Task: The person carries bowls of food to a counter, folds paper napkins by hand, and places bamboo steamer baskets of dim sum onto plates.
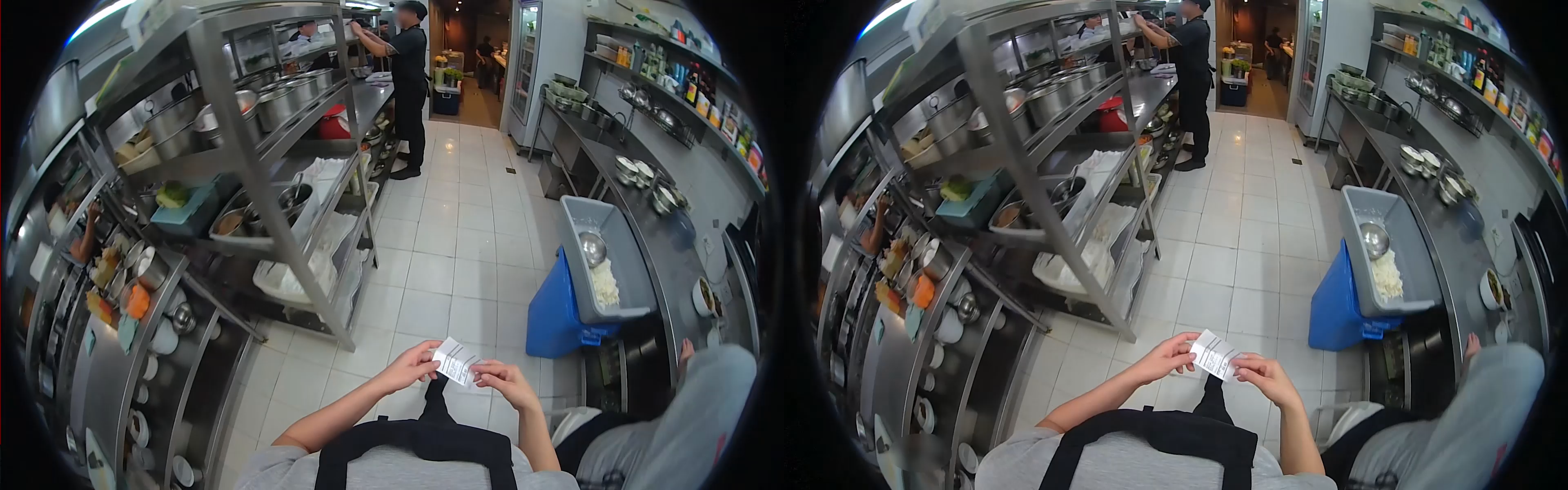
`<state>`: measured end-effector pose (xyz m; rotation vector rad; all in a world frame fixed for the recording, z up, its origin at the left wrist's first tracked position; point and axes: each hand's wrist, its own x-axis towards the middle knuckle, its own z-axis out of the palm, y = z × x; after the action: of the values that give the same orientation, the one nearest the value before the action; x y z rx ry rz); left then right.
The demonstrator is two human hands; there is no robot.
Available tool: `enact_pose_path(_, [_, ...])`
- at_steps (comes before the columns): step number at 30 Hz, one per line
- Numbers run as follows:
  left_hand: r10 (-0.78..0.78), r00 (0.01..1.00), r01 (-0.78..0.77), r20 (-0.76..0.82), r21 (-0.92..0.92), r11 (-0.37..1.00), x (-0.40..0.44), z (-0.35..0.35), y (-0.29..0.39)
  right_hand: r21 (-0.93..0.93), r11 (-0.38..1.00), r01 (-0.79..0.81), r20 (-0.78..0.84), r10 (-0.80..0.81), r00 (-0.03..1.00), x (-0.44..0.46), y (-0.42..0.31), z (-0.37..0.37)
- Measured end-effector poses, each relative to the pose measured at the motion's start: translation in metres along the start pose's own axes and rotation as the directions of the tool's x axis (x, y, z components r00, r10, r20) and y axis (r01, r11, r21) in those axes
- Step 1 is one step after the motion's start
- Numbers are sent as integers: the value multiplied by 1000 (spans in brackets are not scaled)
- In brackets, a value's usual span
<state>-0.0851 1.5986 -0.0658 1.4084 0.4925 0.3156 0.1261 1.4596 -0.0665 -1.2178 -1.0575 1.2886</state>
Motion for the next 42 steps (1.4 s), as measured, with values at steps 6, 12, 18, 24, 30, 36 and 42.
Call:
enact_pose_path(6, [-60, 976, 48, -211, -61, 997, 141, -87, 19, -96, 995, 5, 233, 17, 972, 171, -49, -89])
enact_pose_path(12, [140, 812, -221, -566, -76, 972, 238, -184, 55, -174, 984, 30, 362, 36, 931, 377, -86, -121])
enact_pose_path(18, [111, 570, -251, -814, -44, 967, 290, -287, 50, -124, 944, 305, 729, -122, 674, 560, -87, -107])
enact_pose_path(24, [66, 372, -339, -926, -69, 938, 399, -407, 65, -100, 975, 198, 753, -56, 655, 754, -102, -113])
enact_pose_path(30, [257, 518, -310, -816, 101, 945, 526, -496, 158, -42, 998, 39, 363, -22, 932, 987, -196, -169])
enact_pose_path(36, [191, 941, -7, -280, 545, 838, 587, -523, 198, 539, 840, 56, 297, -252, 921, 1184, -337, -124])
enact_pose_path(42, [117, 788, 236, -604, 472, 849, 588, -547, 151, 767, 640, 45, 397, -529, 750, 1294, -486, 16])
